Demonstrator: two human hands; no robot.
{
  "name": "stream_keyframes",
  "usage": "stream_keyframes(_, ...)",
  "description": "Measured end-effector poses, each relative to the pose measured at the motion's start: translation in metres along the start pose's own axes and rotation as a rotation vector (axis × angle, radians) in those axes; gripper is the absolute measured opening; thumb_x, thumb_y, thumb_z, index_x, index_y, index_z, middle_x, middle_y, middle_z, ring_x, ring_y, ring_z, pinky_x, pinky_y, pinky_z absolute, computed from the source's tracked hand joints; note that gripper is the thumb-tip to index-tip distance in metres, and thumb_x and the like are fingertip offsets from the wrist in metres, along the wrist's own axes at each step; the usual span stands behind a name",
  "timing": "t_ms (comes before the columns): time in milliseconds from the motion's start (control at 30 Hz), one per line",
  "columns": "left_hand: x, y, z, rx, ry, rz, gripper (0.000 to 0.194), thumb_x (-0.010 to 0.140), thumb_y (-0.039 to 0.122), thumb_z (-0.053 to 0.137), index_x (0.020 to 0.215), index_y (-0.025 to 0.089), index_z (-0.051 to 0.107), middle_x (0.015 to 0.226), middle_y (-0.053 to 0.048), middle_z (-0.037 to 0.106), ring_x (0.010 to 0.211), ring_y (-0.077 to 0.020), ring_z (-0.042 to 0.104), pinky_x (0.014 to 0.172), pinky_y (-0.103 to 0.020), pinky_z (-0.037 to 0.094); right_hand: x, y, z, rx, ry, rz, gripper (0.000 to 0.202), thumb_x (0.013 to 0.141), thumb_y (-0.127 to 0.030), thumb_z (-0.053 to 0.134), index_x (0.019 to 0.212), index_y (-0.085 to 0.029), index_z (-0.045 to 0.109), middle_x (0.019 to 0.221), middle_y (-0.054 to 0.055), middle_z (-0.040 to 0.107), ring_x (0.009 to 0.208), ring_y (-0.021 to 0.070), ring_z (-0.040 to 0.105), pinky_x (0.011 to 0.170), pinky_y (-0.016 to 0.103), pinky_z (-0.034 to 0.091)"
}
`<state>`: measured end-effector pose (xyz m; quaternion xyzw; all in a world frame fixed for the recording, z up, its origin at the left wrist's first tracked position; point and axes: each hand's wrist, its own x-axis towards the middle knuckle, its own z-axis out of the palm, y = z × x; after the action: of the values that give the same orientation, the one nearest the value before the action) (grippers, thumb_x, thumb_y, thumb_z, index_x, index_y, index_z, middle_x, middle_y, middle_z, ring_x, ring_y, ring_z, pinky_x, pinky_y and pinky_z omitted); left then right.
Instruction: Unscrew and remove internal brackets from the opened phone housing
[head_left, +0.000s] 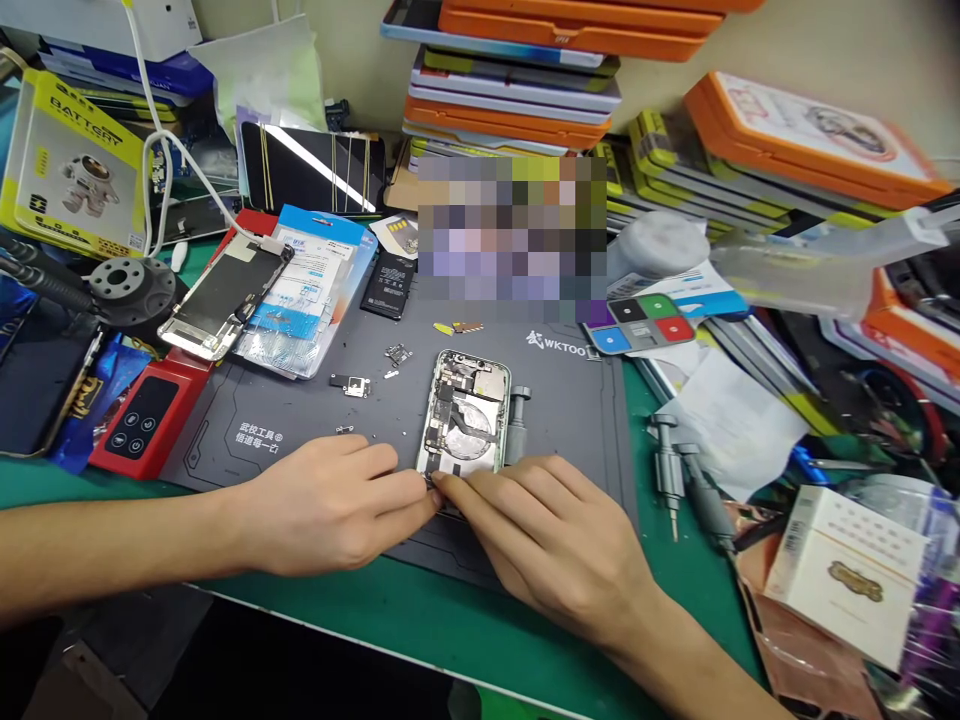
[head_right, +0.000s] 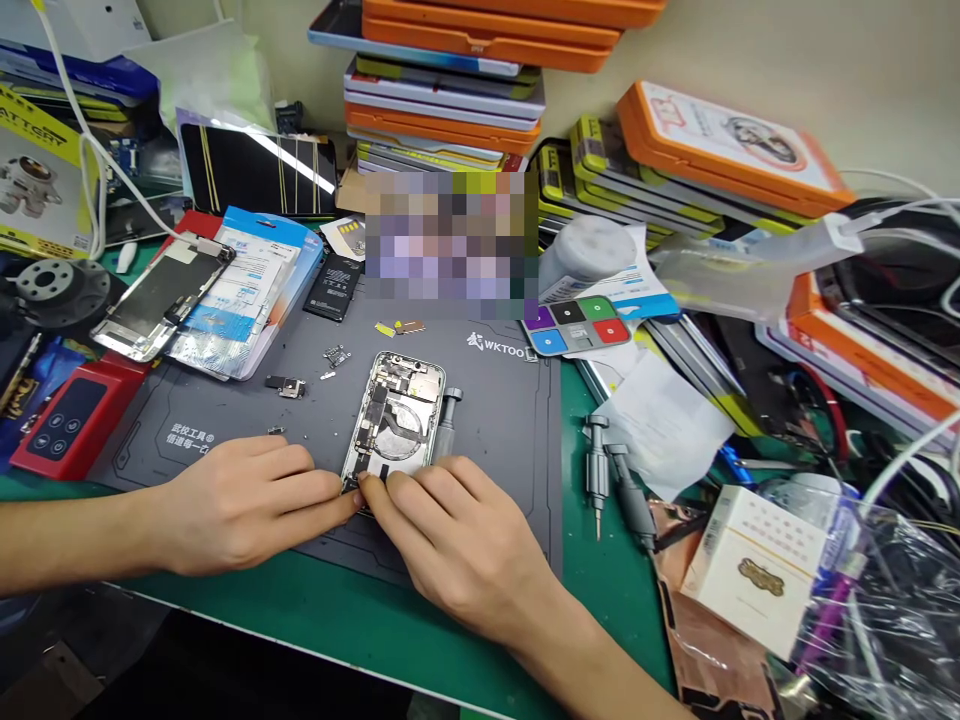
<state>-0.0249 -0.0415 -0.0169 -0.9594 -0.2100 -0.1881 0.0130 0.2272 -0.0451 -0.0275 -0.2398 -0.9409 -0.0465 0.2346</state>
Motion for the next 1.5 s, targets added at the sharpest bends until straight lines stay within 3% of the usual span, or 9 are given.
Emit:
stream_keyframes(300, -0.0005, 0.0002, 0.0008, 0.03, -0.022, 0.009, 0.022, 0.105, 0.015, 0.047, 0.105, 0.016, 0.069, 0.088, -0.003, 0.067, 0.073, -0.0134, 0.055, 0.059, -0.03, 0.043, -0.0022, 0.0007, 0.0017, 0.034, 0.005, 0.094, 0.028, 0.092, -0.003, 0.062, 0.12, -0.006, 0.068, 0.089, 0.01, 0.075, 0.076, 0.0204, 0.062, 0.065, 0.038, 0.043)
stream_keyframes(867, -0.0014, -0.0003, 0.0009, 0.009, 0.0, 0.017, 0.023, 0.106, 0.014, 0.046, 0.104, 0.014, 0.069, 0.086, -0.003, 0.067, 0.072, -0.0135, 0.055, 0.059, -0.03, 0.044, 0.0008, 0.0022, 0.0004, 0.041, -0.008, 0.045, 0.024, 0.1, -0.007, 0.052, 0.116, -0.011, 0.069, 0.088, 0.008, 0.077, 0.074, 0.0186, 0.06, 0.062, 0.037, 0.039)
stream_keyframes(1100, -0.0013, -0.0004, 0.0008, 0.014, 0.017, 0.027, 0.022, 0.105, 0.014, 0.047, 0.102, 0.014, 0.069, 0.088, -0.004, 0.067, 0.074, -0.014, 0.059, 0.061, -0.029, 0.045, -0.0021, 0.0025, 0.0029, 0.085, -0.017, 0.096, 0.027, 0.096, -0.005, 0.06, 0.121, -0.008, 0.069, 0.092, 0.008, 0.077, 0.078, 0.0187, 0.063, 0.065, 0.036, 0.042)
stream_keyframes(1500, -0.0011, 0.0009, 0.0012, 0.015, 0.021, 0.029, 0.02, 0.104, 0.013, 0.049, 0.1, 0.013, 0.068, 0.086, -0.004, 0.067, 0.072, -0.014, 0.059, 0.06, -0.03, 0.045, 0.0007, 0.0019, 0.001, 0.043, -0.019, 0.065, 0.025, 0.097, -0.007, 0.056, 0.117, -0.01, 0.071, 0.092, 0.008, 0.077, 0.078, 0.019, 0.061, 0.063, 0.036, 0.042)
